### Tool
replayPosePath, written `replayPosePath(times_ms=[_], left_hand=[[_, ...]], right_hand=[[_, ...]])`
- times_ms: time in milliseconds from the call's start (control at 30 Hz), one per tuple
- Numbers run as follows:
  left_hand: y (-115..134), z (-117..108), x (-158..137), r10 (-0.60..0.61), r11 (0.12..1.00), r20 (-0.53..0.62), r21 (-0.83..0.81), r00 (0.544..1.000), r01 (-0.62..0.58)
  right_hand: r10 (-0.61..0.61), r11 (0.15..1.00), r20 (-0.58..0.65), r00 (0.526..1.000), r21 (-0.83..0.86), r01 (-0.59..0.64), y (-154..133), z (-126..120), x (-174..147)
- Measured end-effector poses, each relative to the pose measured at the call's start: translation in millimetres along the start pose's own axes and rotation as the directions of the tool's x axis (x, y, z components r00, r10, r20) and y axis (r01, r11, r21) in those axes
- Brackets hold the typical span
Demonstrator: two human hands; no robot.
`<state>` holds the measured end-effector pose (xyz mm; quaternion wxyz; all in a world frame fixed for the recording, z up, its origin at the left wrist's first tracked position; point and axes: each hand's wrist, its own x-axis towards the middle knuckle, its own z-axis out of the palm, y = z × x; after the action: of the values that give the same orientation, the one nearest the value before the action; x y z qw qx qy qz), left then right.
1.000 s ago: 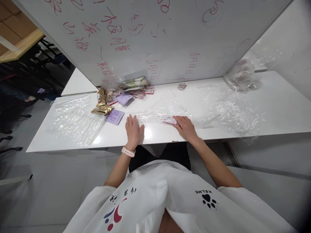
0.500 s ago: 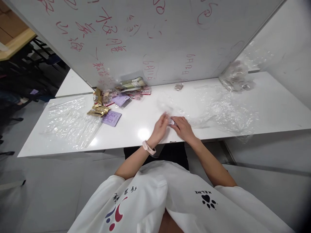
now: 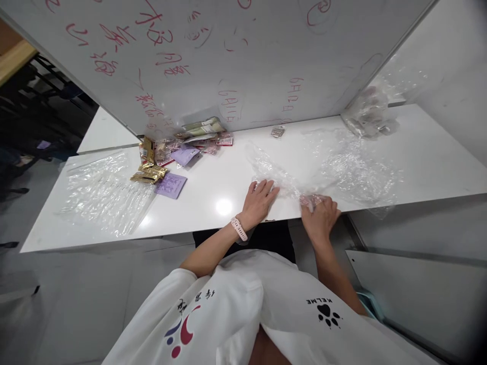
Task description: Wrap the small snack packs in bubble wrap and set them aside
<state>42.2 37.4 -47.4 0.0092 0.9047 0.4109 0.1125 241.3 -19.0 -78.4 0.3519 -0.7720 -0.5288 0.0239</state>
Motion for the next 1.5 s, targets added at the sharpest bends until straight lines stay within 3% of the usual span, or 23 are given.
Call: replayPosePath(times_ms=[67,133,233,333,467,567,733,833,933,1033,1100,1233,1300,1367,1400,1433,1500], left_hand=[[0,0,2,-0.004,1.000,-0.002,-0.007,1.000,0.004],[-1,3,2,-0.038,0.998,0.013,-0.040,0.999,0.038],[-5,9,-1,-0.096,0.985,0.093,-0.136,0.991,0.108],[-13,13,-11,-0.089,0.967,0.043,-0.234,0.995,0.097],[-20,13,-34,-0.090,0.931,-0.196,-0.365,0.977,0.012],[-22,8,-47,-0.126,0.933,-0.310,-0.360,0.942,0.006],[-35,3,-39,0.047,0.958,-0.260,-0.263,0.964,-0.118],[-46,7,-22,0.020,0.948,-0.196,-0.309,0.980,-0.081],[-55,8,-9,-0.122,0.926,-0.119,-0.371,0.985,0.070],[-57,0,-7,-0.252,0.868,-0.041,-0.451,0.967,0.208],[-54,-8,-11,-0.311,0.802,0.004,-0.535,0.951,0.265],[-48,-19,-14,-0.439,0.720,0.044,-0.579,0.897,0.381],[-49,-19,-11,-0.520,0.721,0.010,-0.531,0.854,0.445],[-53,-15,-5,-0.571,0.709,-0.012,-0.511,0.821,0.486],[-56,-12,-3,-0.583,0.697,-0.010,-0.519,0.812,0.494],[-58,-9,-1,-0.592,0.681,-0.003,-0.536,0.806,0.499],[-62,-3,1,-0.621,0.645,-0.016,-0.579,0.784,0.499]], right_hand=[[-0.066,0.963,0.101,0.993,0.268,0.037,-17,11,17],[-0.217,0.858,0.175,0.960,0.504,0.102,-41,23,29],[-0.455,0.732,0.197,0.868,0.638,0.239,-72,36,34],[-0.553,0.675,0.213,0.806,0.681,0.283,-81,43,33],[-0.617,0.688,0.254,0.745,0.634,0.354,-70,45,28],[-0.684,0.701,0.327,0.653,0.543,0.462,-60,43,25],[-0.763,0.645,0.391,0.516,0.520,0.560,-44,45,33],[-0.767,0.635,0.351,0.538,0.540,0.552,-41,51,44],[-0.704,0.687,0.289,0.648,0.507,0.520,-46,53,49],[-0.607,0.773,0.328,0.724,0.455,0.442,-54,47,49],[-0.524,0.834,0.431,0.734,0.432,0.343,-59,41,48],[-0.377,0.915,0.625,0.683,0.367,0.169,-72,34,48],[-0.361,0.927,0.595,0.718,0.313,0.207,-80,36,49],[-0.399,0.916,0.461,0.793,0.245,0.318,-85,40,48],[-0.445,0.895,0.391,0.806,0.224,0.385,-86,43,47],[-0.507,0.862,0.344,0.790,0.225,0.454,-85,44,46],[-0.634,0.773,0.331,0.698,0.291,0.564,-79,47,44]])
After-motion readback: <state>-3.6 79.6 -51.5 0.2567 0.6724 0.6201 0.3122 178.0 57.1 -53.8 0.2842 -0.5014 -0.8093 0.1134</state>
